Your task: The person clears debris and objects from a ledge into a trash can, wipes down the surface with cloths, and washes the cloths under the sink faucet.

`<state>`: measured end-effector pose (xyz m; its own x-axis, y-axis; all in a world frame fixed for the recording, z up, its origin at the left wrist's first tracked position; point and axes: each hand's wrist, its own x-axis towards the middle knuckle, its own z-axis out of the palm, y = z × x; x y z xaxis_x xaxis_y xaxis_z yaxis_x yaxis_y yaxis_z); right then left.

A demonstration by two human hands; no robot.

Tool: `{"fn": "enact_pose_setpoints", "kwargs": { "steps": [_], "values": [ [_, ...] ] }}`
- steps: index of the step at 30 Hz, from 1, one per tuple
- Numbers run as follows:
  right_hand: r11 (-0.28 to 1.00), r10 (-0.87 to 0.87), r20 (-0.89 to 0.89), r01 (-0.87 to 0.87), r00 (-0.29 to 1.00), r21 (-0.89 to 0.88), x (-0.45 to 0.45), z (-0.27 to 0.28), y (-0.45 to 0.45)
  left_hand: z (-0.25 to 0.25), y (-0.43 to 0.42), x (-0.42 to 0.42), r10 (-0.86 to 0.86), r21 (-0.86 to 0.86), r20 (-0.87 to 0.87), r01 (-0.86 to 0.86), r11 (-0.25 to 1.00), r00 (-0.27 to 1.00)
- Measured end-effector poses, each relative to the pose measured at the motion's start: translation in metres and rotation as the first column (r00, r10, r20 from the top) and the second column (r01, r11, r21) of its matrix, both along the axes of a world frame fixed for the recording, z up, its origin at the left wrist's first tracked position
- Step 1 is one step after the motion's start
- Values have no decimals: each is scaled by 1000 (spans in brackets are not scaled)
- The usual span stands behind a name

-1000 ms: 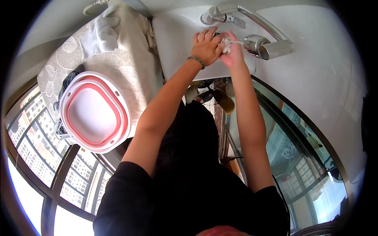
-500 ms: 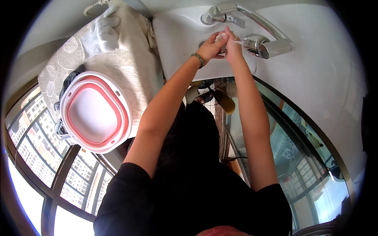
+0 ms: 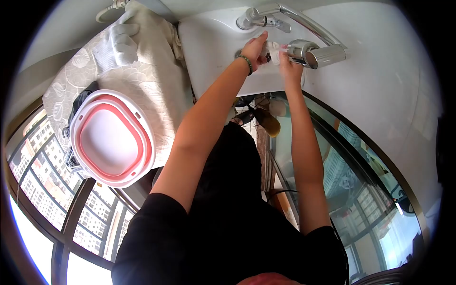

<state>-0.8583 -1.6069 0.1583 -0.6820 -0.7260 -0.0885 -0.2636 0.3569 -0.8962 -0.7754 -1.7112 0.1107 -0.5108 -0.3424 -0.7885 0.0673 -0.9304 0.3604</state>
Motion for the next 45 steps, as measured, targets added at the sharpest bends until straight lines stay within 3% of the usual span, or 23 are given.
{"fn": "enact_pose_setpoints", "kwargs": {
  "steps": [1, 2, 5, 6, 8, 9, 10, 11, 12, 15, 16, 19, 22, 24, 25, 27, 30, 33, 36, 39, 42, 44, 45],
  "values": [
    [999, 38, -91, -38, 995, 5, 15, 17, -4, -11, 4, -9, 4, 16, -44, -3, 1000, 999],
    [990, 111, -397, -136, 911, -35, 22, 18, -8, -58, 12, -28, 98, 81, -143, -87, 993, 985],
    [987, 157, -511, -157, 845, 44, 47, 32, -13, -18, 5, -21, 51, 308, -300, 46, 950, 952],
    [986, 159, -516, -105, 842, 132, 44, 27, -15, 4, 5, -17, 18, 261, -291, 61, 963, 957],
    [953, 164, -524, 4, 836, 304, 31, 2, -23, -2, 17, -8, 24, -60, -259, -40, 997, 966],
    [962, 38, -431, 84, 901, 261, 28, -13, -29, -2, 25, -4, 28, -218, -243, -83, 972, 969],
    [959, -90, -328, 171, 940, 226, 27, -24, -39, 12, 28, -7, 207, 51, -167, -201, 978, 964],
    [947, -214, -218, 257, 952, 194, 25, -34, -47, 18, 25, -3, 127, -40, -100, -131, 991, 987],
    [933, -225, 67, 195, 972, 303, 27, -2, -55, 21, 19, 4, 51, -127, -26, -54, 990, 998],
    [918, -356, 471, 207, 808, 339, 6, -25, -61, 28, 21, 18, -135, -304, 50, 143, 942, 990],
    [959, -273, 715, 119, 644, 258, -12, -51, -50, 24, 16, 22, -231, -350, 49, 233, 907, 972],
    [983, -170, 807, 40, 565, 179, -34, -55, -38, 26, -3, 44, -394, -454, 76, 384, 804, 916],
    [956, 185, 581, -281, 792, 79, -44, -32, -28, 8, -15, 67, -418, -630, 278, 493, 600, 865],
    [867, 418, 361, -485, 834, 116, -41, -11, -32, 0, -20, 74, -562, -684, 257, 558, 470, 786],
    [851, 441, 366, -512, 819, 119, -36, 0, -34, -2, -22, 75, -629, -708, 249, 582, 400, 736],
    [820, 480, 377, -558, 792, 129, -26, 16, -35, 2, -28, 72, -671, -667, 269, 636, 387, 691],
    [876, 474, -368, -473, 800, 100, -37, 6, -32, 18, -32, 70, -618, -685, 336, 635, 357, 711],
    [919, 393, -453, -330, 800, 215, -45, 17, -20, 22, -25, 70, -544, -729, 316, 566, 386, 777],
    [886, 437, -301, -348, 848, 305, -54, 4, -7, 39, -26, 66, -552, -664, 301, 587, 464, 777],
    [974, 138, 135, -159, 981, 160, -44, 6, 1, 23, -26, 63, -505, -585, 218, 526, 617, 835],
    [990, 95, 678, 0, 729, -139, -43, 4, 7, 22, -26, 68, -477, -558, 92, 442, 703, 874],
    [984, 168, 785, -47, 596, -175, -48, 7, 14, 29, -25, 73, -493, -548, -10, 408, 731, 870],
    [979, 201, 829, -67, 522, -195, -49, 7, 17, 27, -23, 72, -540, -564, 53, 471, 678, 840]
  ]
}}
